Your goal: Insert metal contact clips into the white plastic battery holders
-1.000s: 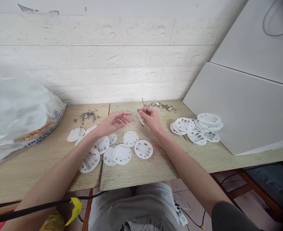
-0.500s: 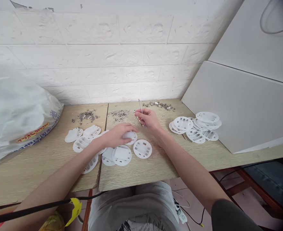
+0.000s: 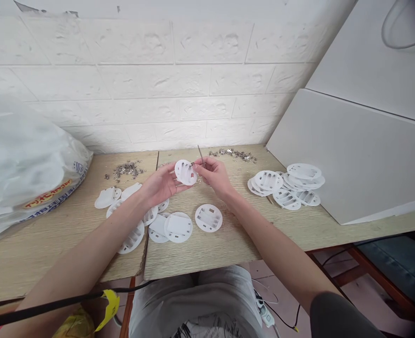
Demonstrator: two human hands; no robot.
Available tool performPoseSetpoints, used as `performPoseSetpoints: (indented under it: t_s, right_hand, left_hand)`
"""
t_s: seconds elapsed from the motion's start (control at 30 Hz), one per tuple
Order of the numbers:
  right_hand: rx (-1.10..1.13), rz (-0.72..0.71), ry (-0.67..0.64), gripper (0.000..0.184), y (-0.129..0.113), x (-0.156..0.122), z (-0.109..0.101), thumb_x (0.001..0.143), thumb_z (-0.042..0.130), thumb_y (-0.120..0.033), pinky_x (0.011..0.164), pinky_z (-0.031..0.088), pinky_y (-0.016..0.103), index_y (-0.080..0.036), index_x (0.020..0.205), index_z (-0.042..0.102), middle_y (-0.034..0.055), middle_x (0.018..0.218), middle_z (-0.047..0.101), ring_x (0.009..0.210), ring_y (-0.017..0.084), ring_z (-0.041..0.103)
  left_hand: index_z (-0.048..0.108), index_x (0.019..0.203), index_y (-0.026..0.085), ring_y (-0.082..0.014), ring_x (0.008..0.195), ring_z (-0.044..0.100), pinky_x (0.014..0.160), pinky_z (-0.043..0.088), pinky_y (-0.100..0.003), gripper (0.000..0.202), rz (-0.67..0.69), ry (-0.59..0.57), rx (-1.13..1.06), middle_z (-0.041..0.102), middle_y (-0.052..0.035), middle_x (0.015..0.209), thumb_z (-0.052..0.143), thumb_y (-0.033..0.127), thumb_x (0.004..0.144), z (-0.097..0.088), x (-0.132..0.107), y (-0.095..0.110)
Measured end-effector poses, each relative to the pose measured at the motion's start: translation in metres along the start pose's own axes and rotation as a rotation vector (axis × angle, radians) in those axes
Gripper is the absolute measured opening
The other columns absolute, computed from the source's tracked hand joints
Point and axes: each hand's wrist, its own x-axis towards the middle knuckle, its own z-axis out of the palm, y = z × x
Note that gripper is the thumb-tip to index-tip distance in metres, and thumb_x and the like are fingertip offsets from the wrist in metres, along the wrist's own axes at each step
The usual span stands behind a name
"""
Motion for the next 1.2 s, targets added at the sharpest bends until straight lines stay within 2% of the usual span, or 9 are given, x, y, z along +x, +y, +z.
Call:
performPoseSetpoints:
  t_s: [0.1, 0.2, 0.37, 0.53, 0.7, 0.8, 0.93, 1.03, 1.2]
  right_hand:
    - [-0.102, -0.089, 0.010, 0.025, 0.006, 0.001, 0.000, 0.071, 0.067, -0.041, 0.054, 0.039, 0.023, -0.018, 0.080, 0.062, -0.0007, 0.070, 0.060, 0.059, 0.009, 0.048]
    - [-0.174, -0.152, 0.024, 0.021, 0.009, 0.001, 0.000, 0.074, 0.065, -0.037, 0.062, 0.043, 0.025, -0.017, 0.081, 0.063, 0.0010, 0.076, 0.063, 0.066, 0.011, 0.052]
    - [-0.112, -0.074, 0.026, 0.025, 0.007, 0.001, 0.001, 0.074, 0.064, -0.042, 0.056, 0.041, 0.023, -0.018, 0.080, 0.061, 0.0002, 0.071, 0.062, 0.061, 0.010, 0.051]
    - [0.010, 0.057, -0.022, 0.031, 0.001, 0.000, 0.001, 0.069, 0.069, -0.046, 0.045, 0.030, 0.021, -0.018, 0.074, 0.056, -0.0019, 0.066, 0.058, 0.052, 0.007, 0.043]
    - [0.023, 0.134, -0.031, 0.029, -0.004, -0.001, 0.000, 0.067, 0.071, -0.042, 0.040, 0.021, 0.020, -0.018, 0.070, 0.054, -0.0053, 0.050, 0.048, 0.044, 0.006, 0.036]
    - [0.058, 0.210, -0.036, 0.028, -0.007, -0.002, 0.000, 0.067, 0.072, -0.040, 0.038, 0.016, 0.019, -0.018, 0.071, 0.054, -0.0057, 0.050, 0.048, 0.041, 0.004, 0.033]
    - [0.150, 0.247, -0.044, 0.029, -0.005, 0.000, -0.003, 0.067, 0.073, -0.040, 0.036, 0.013, 0.019, -0.018, 0.072, 0.054, -0.0059, 0.050, 0.049, 0.039, 0.003, 0.030]
    - [0.236, 0.269, -0.059, 0.029, -0.002, 0.002, -0.005, 0.068, 0.072, -0.040, 0.035, 0.010, 0.020, -0.019, 0.071, 0.053, -0.0073, 0.048, 0.045, 0.037, 0.003, 0.026]
    - [0.265, 0.243, -0.054, 0.031, -0.006, 0.001, -0.004, 0.067, 0.073, -0.040, 0.035, 0.011, 0.019, -0.019, 0.070, 0.051, -0.0089, 0.048, 0.041, 0.038, 0.003, 0.024]
  left_hand:
    - [0.064, 0.099, 0.015, -0.0191, 0.093, 0.065, 0.089, 0.054, -0.036, 0.023, 0.021, -0.018, -0.008, 0.068, -0.0100, 0.101, 0.057, 0.033, 0.086, -0.002, 0.001, -0.002]
    - [0.065, 0.099, 0.013, -0.0182, 0.096, 0.064, 0.091, 0.053, -0.034, 0.020, 0.049, -0.073, 0.033, 0.068, -0.0104, 0.105, 0.059, 0.027, 0.085, -0.002, 0.001, -0.002]
    - [0.065, 0.100, 0.013, -0.0192, 0.100, 0.063, 0.093, 0.050, -0.034, 0.021, 0.092, -0.112, 0.052, 0.067, -0.0106, 0.107, 0.063, 0.021, 0.081, -0.002, -0.001, -0.002]
    - [0.058, 0.121, 0.020, -0.0176, 0.102, 0.061, 0.094, 0.047, -0.031, 0.060, 0.192, -0.099, 0.151, 0.066, -0.0064, 0.105, 0.077, 0.009, 0.065, -0.005, -0.003, -0.003]
    - [0.047, 0.134, 0.028, -0.0155, 0.096, 0.060, 0.086, 0.048, -0.028, 0.085, 0.333, -0.079, 0.318, 0.063, -0.0029, 0.105, 0.082, 0.013, 0.058, -0.003, -0.004, -0.006]
    - [0.055, 0.128, 0.027, -0.0148, 0.092, 0.060, 0.086, 0.050, -0.029, 0.067, 0.424, -0.014, 0.501, 0.063, -0.0030, 0.100, 0.079, 0.025, 0.066, -0.004, -0.002, -0.008]
    - [0.070, 0.095, 0.019, -0.0184, 0.099, 0.058, 0.085, 0.056, -0.034, 0.031, 0.531, 0.111, 0.703, 0.060, -0.0064, 0.107, 0.071, 0.041, 0.073, -0.008, 0.002, -0.012]
    - [0.070, 0.092, 0.016, -0.0209, 0.100, 0.059, 0.077, 0.061, -0.036, 0.038, 0.510, 0.088, 0.669, 0.060, -0.0084, 0.110, 0.061, 0.050, 0.079, -0.008, 0.001, -0.013]
    - [0.068, 0.099, 0.011, -0.0194, 0.073, 0.067, 0.065, 0.063, -0.037, 0.048, 0.350, 0.056, 0.658, 0.069, -0.0101, 0.091, 0.057, 0.055, 0.081, -0.003, -0.002, -0.010]
